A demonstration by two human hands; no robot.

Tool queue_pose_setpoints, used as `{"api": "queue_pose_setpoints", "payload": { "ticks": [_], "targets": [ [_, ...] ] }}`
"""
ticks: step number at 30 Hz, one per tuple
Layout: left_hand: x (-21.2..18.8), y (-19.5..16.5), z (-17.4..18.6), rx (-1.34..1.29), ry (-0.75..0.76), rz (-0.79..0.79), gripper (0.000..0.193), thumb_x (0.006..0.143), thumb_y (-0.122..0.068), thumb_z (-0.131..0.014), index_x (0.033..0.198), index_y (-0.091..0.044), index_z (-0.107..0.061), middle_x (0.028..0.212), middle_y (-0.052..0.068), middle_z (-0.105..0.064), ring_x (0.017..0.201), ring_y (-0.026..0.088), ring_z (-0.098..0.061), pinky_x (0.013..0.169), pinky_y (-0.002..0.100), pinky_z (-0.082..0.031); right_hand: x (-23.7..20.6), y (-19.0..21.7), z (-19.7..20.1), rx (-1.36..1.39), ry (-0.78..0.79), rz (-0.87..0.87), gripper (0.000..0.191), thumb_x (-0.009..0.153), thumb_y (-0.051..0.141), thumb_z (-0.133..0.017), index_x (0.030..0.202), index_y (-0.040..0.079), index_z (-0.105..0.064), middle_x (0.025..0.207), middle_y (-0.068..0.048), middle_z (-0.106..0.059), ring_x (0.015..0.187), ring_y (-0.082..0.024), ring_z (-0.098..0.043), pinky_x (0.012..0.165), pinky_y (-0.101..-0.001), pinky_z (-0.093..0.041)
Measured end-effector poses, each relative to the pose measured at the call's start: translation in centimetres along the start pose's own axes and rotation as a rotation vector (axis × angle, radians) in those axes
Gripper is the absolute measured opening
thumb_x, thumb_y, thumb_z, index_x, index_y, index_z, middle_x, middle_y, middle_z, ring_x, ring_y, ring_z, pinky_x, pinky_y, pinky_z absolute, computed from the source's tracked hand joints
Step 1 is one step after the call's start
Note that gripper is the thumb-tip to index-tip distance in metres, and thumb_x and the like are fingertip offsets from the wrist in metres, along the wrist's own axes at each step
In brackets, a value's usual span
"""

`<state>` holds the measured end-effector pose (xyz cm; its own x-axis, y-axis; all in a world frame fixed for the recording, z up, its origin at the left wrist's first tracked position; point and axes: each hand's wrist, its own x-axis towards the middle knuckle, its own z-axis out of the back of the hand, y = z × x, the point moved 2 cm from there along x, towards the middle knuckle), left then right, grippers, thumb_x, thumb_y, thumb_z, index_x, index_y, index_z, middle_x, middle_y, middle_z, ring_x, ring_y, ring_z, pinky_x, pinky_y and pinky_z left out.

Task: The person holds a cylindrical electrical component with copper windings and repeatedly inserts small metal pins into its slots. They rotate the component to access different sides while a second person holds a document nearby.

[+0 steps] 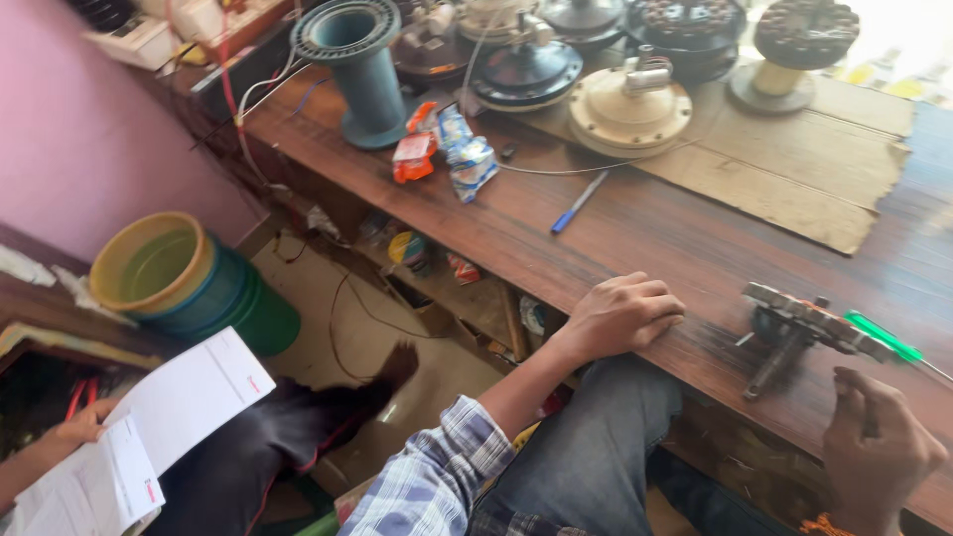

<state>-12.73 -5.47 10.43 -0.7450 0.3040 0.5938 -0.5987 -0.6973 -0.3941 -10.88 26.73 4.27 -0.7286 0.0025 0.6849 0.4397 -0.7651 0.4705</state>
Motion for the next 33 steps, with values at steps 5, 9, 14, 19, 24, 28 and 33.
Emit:
{"api": "queue_pose_setpoints", "payload": {
  "ticks": [5, 9, 14, 19, 24, 28, 33],
  "targets": [
    [-1.0, -0.6, 0.1, 0.002, -0.027, -0.007, 0.016, 0.094, -0.028, -0.069, 0.100, -0.014, -0.075, 0.100, -0.001, -0.072, 0.099, 0.021, -0.068, 0.089, 0.037, -0.056, -0.7, 0.7, 0.6, -0.053, 0.049, -0.056, 0.010, 0.107, 0.005, -0.072, 0.115, 0.006, -0.079, 0.087, -0.009, -0.072, 0.063, -0.011, -0.059, 0.067, -0.0240, -0.047],
    [-1.2, -1.6, 0.3, -0.002, -0.047, -0.013, 0.015, 0.093, -0.026, -0.070, 0.098, -0.013, -0.075, 0.098, 0.001, -0.072, 0.098, 0.022, -0.068, 0.087, 0.037, -0.056, -0.8, 1.6, 1.7, 0.066, 0.026, 0.000, 0.011, 0.111, 0.003, -0.072, 0.116, 0.010, -0.078, 0.095, -0.007, -0.075, 0.069, -0.009, -0.063, 0.070, -0.0225, -0.049],
    [-1.1, -3.2, 0.0, -0.016, -0.161, 0.019, 0.014, 0.095, -0.024, -0.068, 0.096, -0.011, -0.073, 0.093, 0.005, -0.073, 0.092, 0.024, -0.070, 0.081, 0.038, -0.057, -0.8, 1.9, 3.0, 0.113, -0.018, 0.059, 0.016, 0.109, -0.002, -0.067, 0.115, 0.009, -0.078, 0.102, -0.008, -0.076, 0.087, -0.013, -0.073, 0.078, -0.0239, -0.055],
    [-0.3, -4.4, -0.8, 0.020, -0.152, 0.161, 0.019, 0.098, -0.026, -0.069, 0.092, -0.009, -0.072, 0.084, 0.007, -0.072, 0.083, 0.028, -0.071, 0.072, 0.041, -0.056, 0.0, 2.6, 4.6, 0.131, -0.077, 0.070, 0.020, 0.108, -0.005, -0.065, 0.115, 0.010, -0.077, 0.109, -0.009, -0.077, 0.095, -0.016, -0.076, 0.084, -0.0252, -0.057],
    [0.7, -5.7, -1.5, -0.001, -0.107, 0.123, 0.021, 0.096, -0.029, -0.070, 0.090, -0.009, -0.074, 0.085, 0.008, -0.072, 0.083, 0.028, -0.070, 0.072, 0.041, -0.055, 1.5, 3.7, 6.8, 0.102, -0.097, 0.069, 0.018, 0.106, -0.002, -0.068, 0.115, 0.010, -0.078, 0.099, -0.013, -0.073, 0.086, -0.024, -0.072, 0.077, -0.0307, -0.054],
    [1.2, -6.4, -2.4, 0.031, -0.129, 0.056, 0.018, 0.095, -0.027, -0.070, 0.089, -0.010, -0.074, 0.087, 0.009, -0.071, 0.085, 0.031, -0.070, 0.074, 0.042, -0.055, 2.0, 3.9, 8.1, 0.107, -0.096, 0.069, 0.023, 0.101, -0.004, -0.068, 0.116, 0.009, -0.079, 0.090, -0.016, -0.066, 0.082, -0.031, -0.066, 0.075, -0.0391, -0.052],
    [1.3, -6.1, -3.8, -0.002, -0.107, 0.172, 0.017, 0.097, -0.024, -0.070, 0.091, -0.008, -0.073, 0.088, 0.010, -0.071, 0.079, 0.029, -0.069, 0.070, 0.042, -0.053, 1.7, 2.8, 8.7, 0.142, -0.073, 0.096, 0.025, 0.098, -0.007, -0.066, 0.116, 0.008, -0.077, 0.090, -0.013, -0.068, 0.080, -0.029, -0.067, 0.071, -0.0373, -0.052]
  ]
}}
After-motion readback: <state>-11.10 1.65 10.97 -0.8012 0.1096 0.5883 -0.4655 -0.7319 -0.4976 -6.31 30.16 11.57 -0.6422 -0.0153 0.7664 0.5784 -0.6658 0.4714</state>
